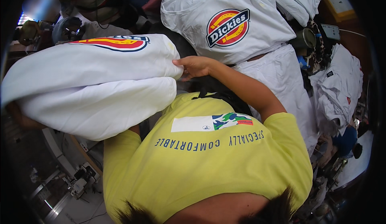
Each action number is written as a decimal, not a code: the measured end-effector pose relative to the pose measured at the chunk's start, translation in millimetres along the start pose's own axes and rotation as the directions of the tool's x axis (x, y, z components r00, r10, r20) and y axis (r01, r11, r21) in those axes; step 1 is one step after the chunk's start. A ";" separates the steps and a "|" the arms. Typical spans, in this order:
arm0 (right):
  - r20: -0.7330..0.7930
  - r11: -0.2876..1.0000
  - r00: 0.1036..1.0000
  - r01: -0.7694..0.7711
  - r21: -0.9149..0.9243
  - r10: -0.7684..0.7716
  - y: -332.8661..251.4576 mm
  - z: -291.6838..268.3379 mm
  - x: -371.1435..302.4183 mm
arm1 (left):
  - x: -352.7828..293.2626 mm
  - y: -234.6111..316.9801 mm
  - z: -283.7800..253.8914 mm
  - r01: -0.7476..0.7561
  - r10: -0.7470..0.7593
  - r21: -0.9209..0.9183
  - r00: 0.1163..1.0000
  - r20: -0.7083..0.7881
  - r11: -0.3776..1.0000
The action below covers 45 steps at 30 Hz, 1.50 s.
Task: The person folds several white shirts by laying them flat on a table, aligning the sleeves, and folding the sides toward the center.
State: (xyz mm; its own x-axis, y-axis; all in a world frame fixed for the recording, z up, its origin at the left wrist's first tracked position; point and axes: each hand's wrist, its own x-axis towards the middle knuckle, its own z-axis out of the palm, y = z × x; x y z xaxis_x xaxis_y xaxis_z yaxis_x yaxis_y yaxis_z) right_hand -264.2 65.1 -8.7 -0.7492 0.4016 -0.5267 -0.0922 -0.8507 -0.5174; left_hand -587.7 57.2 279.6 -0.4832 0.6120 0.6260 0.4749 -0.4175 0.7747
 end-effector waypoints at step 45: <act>0.117 0.085 0.224 0.724 -0.684 -0.967 -323.2 0.0 -260.8 | 9.0 -57.3 9.1 0.148 -0.118 -0.306 0.986 0.114 0.940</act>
State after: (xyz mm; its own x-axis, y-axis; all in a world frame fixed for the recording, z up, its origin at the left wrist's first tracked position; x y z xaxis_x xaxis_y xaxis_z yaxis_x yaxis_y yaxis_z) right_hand -39.0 235.3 296.0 -0.1558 0.8733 0.4616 -0.1017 0.4506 -0.8869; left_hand -612.5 92.7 240.0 -0.4488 0.7297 0.5159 0.1498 -0.5077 0.8484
